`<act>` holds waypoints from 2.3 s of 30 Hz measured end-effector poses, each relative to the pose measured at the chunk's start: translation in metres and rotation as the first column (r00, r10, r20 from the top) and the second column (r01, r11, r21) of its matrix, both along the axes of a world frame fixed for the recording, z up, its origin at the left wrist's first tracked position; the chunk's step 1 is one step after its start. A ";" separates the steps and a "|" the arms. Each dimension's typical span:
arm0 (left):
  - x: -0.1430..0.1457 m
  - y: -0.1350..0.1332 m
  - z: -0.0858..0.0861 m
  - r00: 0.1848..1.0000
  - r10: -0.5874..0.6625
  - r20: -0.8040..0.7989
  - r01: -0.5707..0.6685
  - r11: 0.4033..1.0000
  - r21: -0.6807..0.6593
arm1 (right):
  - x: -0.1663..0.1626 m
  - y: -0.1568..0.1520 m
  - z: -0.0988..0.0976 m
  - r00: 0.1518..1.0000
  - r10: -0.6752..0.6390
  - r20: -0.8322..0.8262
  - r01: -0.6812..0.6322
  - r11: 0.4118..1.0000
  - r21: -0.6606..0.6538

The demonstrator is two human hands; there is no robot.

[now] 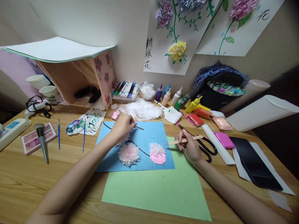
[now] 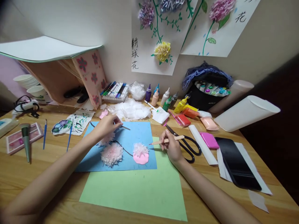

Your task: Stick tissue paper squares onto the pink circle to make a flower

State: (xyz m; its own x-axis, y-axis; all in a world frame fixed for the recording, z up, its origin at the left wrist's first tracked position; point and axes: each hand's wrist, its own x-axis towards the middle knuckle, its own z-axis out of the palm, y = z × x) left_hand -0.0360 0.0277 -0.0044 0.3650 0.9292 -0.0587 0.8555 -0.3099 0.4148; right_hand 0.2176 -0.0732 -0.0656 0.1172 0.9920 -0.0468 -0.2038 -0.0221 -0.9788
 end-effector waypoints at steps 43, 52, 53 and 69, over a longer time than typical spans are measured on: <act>0.056 -0.051 -0.001 0.719 -0.086 0.690 0.373 0.885 -0.278 | -0.023 -0.021 0.021 0.974 0.016 0.228 -0.064 0.977 0.203; 0.057 -0.059 0.002 0.646 0.052 0.762 0.384 0.840 -0.383 | -0.023 -0.028 0.020 0.945 -0.021 0.325 -0.048 0.978 0.204; 0.056 -0.063 0.002 0.646 0.079 0.760 0.371 0.836 -0.403 | -0.022 -0.029 0.018 0.949 -0.022 0.315 -0.048 0.976 0.211; 0.030 -0.098 -0.013 0.846 0.008 0.533 0.218 0.907 -0.361 | -0.014 -0.031 0.006 0.751 0.143 0.645 -0.519 0.731 0.443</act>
State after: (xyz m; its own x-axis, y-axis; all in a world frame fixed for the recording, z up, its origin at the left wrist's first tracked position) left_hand -0.0057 -0.0700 -0.0170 0.5404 0.8206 -0.1859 0.4544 -0.0987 0.8853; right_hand 0.2039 -0.1045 -0.0595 -0.4079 0.7733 0.4854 0.2579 0.6076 -0.7512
